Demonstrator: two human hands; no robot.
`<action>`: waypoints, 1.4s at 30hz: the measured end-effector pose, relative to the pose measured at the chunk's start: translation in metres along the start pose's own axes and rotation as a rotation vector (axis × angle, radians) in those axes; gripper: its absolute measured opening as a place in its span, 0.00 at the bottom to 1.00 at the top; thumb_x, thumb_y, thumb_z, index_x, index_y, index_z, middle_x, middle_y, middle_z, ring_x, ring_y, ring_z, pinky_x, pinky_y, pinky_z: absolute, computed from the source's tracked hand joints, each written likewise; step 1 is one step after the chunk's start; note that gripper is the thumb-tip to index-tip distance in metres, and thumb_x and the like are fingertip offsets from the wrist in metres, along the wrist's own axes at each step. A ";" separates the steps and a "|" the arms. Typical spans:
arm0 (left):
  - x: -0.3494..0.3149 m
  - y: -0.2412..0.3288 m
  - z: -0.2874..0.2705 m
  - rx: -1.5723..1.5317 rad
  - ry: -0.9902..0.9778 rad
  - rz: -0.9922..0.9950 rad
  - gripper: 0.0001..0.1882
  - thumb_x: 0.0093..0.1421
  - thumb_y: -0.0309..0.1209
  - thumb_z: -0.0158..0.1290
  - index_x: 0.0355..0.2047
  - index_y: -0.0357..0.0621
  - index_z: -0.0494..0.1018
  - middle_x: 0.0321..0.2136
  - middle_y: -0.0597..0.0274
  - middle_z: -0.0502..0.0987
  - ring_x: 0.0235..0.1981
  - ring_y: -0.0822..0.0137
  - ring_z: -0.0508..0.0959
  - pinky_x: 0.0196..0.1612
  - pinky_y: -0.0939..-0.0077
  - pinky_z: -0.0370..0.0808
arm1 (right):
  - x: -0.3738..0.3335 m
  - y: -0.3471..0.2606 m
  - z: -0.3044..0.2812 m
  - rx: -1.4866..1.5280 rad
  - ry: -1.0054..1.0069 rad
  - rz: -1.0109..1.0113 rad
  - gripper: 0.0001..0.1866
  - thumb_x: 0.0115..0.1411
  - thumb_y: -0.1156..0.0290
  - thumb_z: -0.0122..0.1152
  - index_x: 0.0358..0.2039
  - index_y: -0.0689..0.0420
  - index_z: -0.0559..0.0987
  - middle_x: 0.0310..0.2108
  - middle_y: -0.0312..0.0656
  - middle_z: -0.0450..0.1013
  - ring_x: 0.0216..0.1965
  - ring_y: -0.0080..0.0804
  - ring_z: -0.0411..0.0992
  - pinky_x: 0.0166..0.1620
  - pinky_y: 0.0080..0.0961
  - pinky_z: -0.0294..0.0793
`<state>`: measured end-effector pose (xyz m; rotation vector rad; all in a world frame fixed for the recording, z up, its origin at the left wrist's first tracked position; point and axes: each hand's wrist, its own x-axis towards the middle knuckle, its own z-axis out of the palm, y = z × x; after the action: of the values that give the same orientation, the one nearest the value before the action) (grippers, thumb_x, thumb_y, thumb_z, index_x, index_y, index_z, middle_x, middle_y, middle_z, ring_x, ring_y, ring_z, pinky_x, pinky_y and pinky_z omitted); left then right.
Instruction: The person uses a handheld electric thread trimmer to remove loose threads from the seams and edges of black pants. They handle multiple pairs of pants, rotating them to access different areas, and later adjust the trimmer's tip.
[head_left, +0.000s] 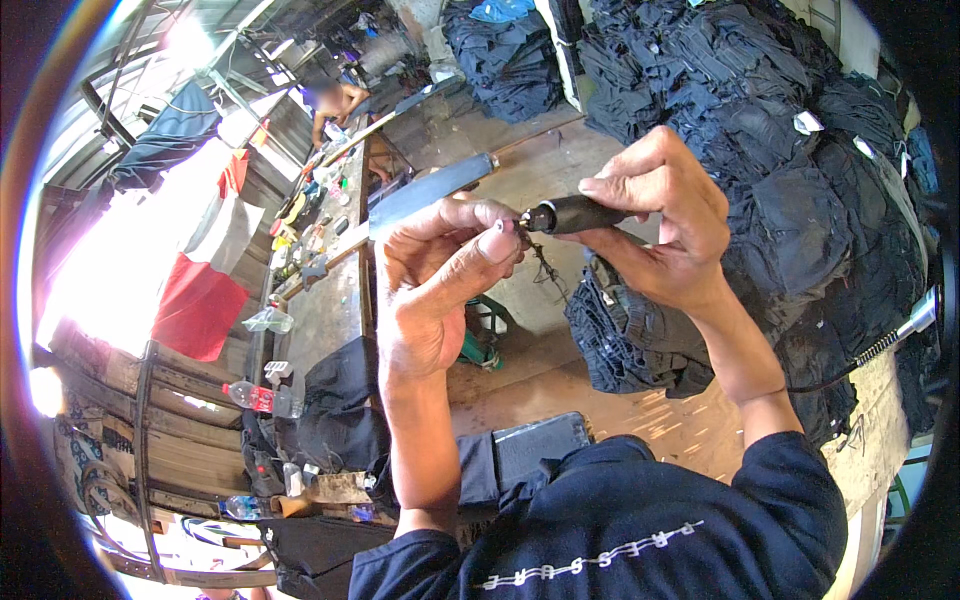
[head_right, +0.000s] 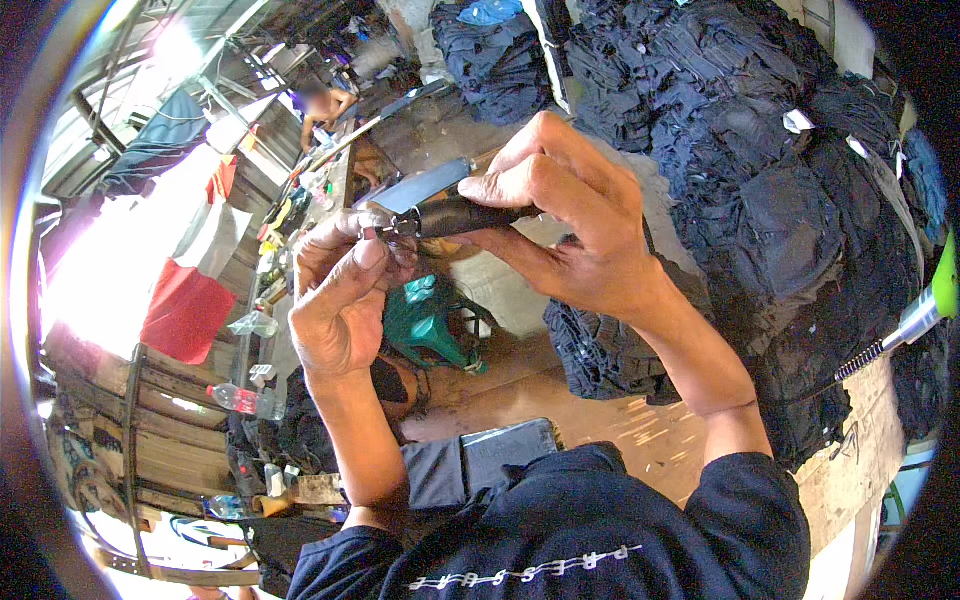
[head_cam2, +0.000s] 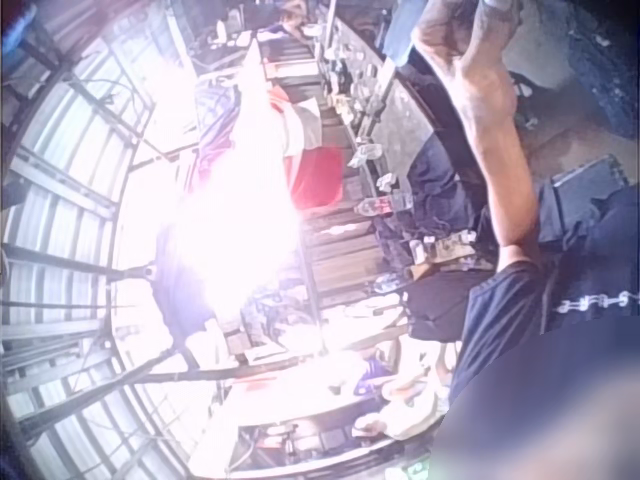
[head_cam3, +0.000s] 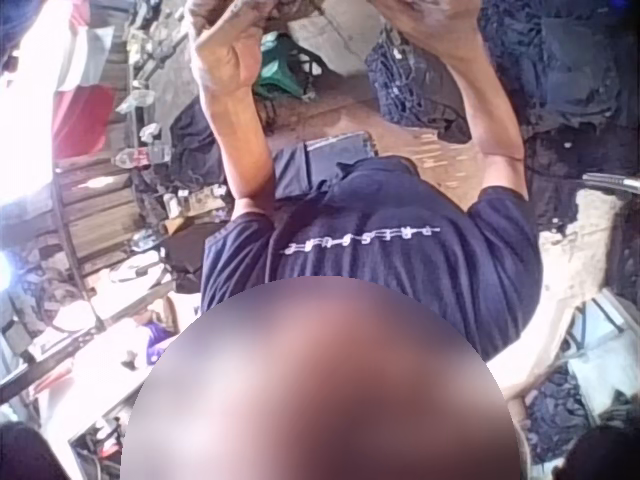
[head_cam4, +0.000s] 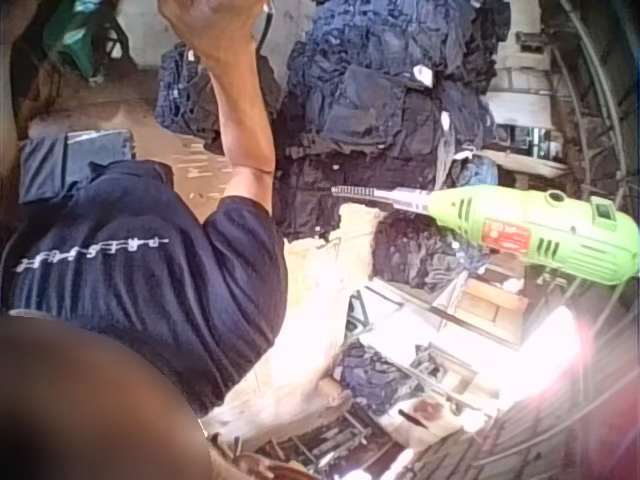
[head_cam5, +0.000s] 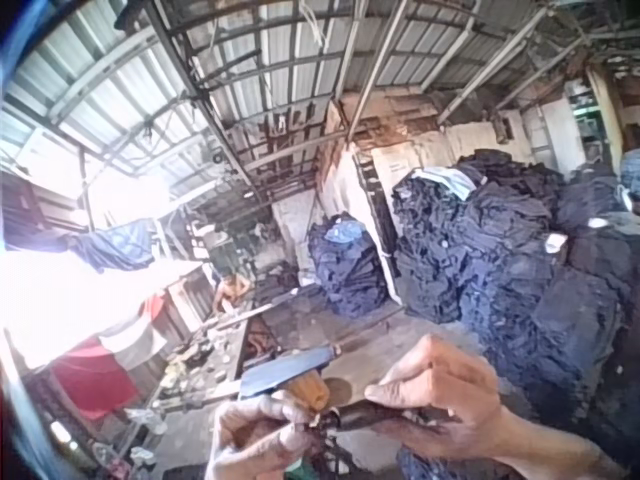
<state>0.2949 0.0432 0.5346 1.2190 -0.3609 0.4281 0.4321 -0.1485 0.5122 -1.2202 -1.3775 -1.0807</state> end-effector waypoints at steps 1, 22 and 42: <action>0.002 0.000 0.000 -0.013 0.002 0.008 0.08 0.64 0.21 0.67 0.43 0.33 0.83 0.38 0.59 0.85 0.37 0.73 0.82 0.42 0.81 0.77 | 0.000 0.002 -0.001 0.002 -0.004 0.005 0.21 0.48 0.68 0.88 0.39 0.58 0.85 0.34 0.45 0.80 0.34 0.36 0.79 0.34 0.28 0.77; 0.018 -0.002 -0.009 0.210 -0.112 0.048 0.09 0.68 0.30 0.59 0.43 0.38 0.76 0.36 0.67 0.74 0.35 0.77 0.72 0.41 0.81 0.69 | -0.005 0.010 0.001 0.031 -0.064 -0.011 0.18 0.49 0.71 0.86 0.37 0.59 0.84 0.33 0.43 0.79 0.31 0.33 0.77 0.32 0.27 0.75; -0.006 0.009 0.008 1.394 0.118 0.595 0.07 0.61 0.19 0.61 0.38 0.36 0.75 0.34 0.57 0.80 0.29 0.68 0.77 0.37 0.74 0.75 | -0.003 -0.016 0.004 -0.232 -0.051 0.059 0.19 0.49 0.74 0.85 0.42 0.59 0.87 0.31 0.41 0.78 0.30 0.34 0.76 0.31 0.27 0.75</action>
<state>0.2847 0.0378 0.5412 2.4159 -0.3023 1.3981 0.4155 -0.1463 0.5082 -1.4564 -1.2716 -1.1996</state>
